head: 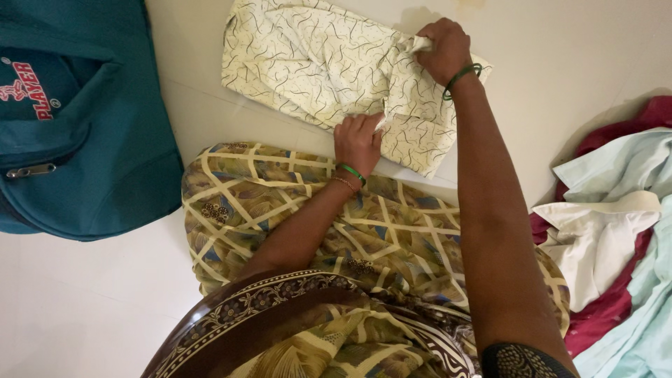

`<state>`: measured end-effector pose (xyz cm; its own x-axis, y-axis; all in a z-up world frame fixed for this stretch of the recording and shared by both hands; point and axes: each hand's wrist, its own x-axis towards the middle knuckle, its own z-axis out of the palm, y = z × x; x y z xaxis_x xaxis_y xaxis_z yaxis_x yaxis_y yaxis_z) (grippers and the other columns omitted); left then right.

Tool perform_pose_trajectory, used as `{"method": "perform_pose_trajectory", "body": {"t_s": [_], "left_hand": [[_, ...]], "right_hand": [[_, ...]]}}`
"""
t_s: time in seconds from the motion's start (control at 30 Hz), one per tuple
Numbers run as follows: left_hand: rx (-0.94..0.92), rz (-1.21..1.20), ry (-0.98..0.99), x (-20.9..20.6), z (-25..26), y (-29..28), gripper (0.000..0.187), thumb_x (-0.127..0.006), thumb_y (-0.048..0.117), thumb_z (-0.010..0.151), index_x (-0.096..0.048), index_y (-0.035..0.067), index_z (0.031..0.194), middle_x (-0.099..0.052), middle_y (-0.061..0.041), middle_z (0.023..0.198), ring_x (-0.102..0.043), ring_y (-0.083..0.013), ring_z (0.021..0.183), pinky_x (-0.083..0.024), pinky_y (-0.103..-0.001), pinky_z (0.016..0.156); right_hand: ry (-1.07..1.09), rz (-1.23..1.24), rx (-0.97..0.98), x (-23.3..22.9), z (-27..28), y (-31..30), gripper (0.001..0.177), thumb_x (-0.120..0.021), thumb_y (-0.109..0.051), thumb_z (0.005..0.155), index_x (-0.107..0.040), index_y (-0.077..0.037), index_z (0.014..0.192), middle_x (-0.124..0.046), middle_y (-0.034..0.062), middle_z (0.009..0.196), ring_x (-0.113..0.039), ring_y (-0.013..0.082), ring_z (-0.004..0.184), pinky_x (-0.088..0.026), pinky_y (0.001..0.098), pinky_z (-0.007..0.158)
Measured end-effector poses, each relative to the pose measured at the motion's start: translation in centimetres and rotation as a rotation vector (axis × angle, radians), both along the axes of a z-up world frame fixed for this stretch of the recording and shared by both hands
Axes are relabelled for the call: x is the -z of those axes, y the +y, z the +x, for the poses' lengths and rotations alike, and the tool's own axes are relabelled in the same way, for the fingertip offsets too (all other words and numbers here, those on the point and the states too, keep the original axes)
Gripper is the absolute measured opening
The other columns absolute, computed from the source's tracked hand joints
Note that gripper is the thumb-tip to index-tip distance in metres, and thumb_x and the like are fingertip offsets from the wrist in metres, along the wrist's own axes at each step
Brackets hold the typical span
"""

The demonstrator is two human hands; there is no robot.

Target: The person folds a patterned shirt on the floor by smoothing the fabric, folding the sleeves inward, and then folding the body of the shirt into a square.

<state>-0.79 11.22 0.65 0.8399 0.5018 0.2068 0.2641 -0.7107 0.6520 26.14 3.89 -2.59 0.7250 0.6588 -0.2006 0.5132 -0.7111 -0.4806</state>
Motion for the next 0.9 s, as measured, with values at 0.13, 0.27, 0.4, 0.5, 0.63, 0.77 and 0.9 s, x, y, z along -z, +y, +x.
{"method": "perform_pose_trajectory", "body": {"t_s": [0.13,0.27,0.4,0.5,0.63,0.77,0.9], "left_hand": [[-0.009,-0.106,-0.067,0.3,0.0,0.0,0.044,-0.08,0.003,0.078,-0.068,0.011,0.119,-0.067,-0.009,0.1,-0.064,-0.028,0.098,-0.049,-0.044,0.083],[-0.036,-0.425,-0.034,0.6,0.1,-0.3,0.042,-0.075,0.0,0.087,-0.064,0.012,0.126,-0.066,-0.011,0.111,-0.068,-0.0275,0.097,-0.058,-0.037,0.083],[-0.03,-0.499,0.043,0.5,0.1,-0.2,0.041,-0.073,-0.001,0.09,-0.064,0.011,0.128,-0.066,-0.011,0.114,-0.069,-0.0283,0.099,-0.058,-0.036,0.086],[-0.024,-0.472,-0.078,0.7,0.0,0.0,0.044,-0.073,-0.002,0.088,-0.062,0.009,0.129,-0.065,-0.013,0.117,-0.068,-0.0304,0.107,-0.057,-0.036,0.092],[-0.061,-0.517,0.014,0.9,0.3,0.1,0.045,-0.074,0.0,0.087,-0.062,0.009,0.129,-0.066,-0.013,0.117,-0.07,-0.0288,0.106,-0.057,-0.035,0.093],[-0.044,-0.502,-0.086,1.7,0.2,-0.1,0.042,-0.073,-0.001,0.089,-0.063,0.008,0.129,-0.068,-0.014,0.119,-0.069,-0.0287,0.11,-0.057,-0.035,0.096],[-0.012,-0.48,-0.171,2.6,0.5,-0.5,0.038,-0.07,0.0,0.093,-0.065,0.012,0.129,-0.07,-0.011,0.12,-0.072,-0.0222,0.108,-0.06,-0.034,0.095]], "right_hand": [[-0.084,0.164,-0.098,0.1,-0.1,-0.5,0.022,-0.087,-0.007,0.081,-0.078,-0.013,0.101,-0.071,0.006,0.115,-0.064,0.0268,0.112,-0.054,0.0394,0.101],[0.011,0.221,-0.106,-0.4,-0.7,-0.2,0.037,-0.083,-0.006,0.081,-0.075,-0.014,0.116,-0.068,0.0082,0.117,-0.064,0.0278,0.109,-0.053,0.0402,0.099],[-0.005,0.168,-0.089,-0.4,-0.8,0.0,0.051,-0.079,-0.001,0.077,-0.069,-0.01,0.127,-0.064,0.0145,0.115,-0.063,0.0325,0.105,-0.052,0.0434,0.095],[0.018,0.08,-0.062,0.3,-0.6,0.2,0.039,-0.083,-0.006,0.081,-0.07,-0.008,0.117,-0.065,0.0132,0.115,-0.063,0.0319,0.106,-0.053,0.0437,0.097],[0.048,0.024,-0.02,0.6,-0.6,0.4,0.026,-0.084,-0.006,0.08,-0.075,-0.012,0.103,-0.064,0.0114,0.116,-0.064,0.0293,0.105,-0.054,0.042,0.094],[-0.068,0.228,-0.188,-1.4,-0.5,-0.4,0.031,-0.086,-0.002,0.075,-0.075,-0.011,0.104,-0.07,0.0124,0.115,-0.062,0.0315,0.109,-0.052,0.0436,0.096],[0.353,0.088,-0.047,-5.1,-0.6,-0.8,0.023,-0.076,-0.012,0.091,-0.071,-0.015,0.113,-0.073,0.0081,0.114,-0.069,0.0209,0.106,-0.055,0.0397,0.096]]}}
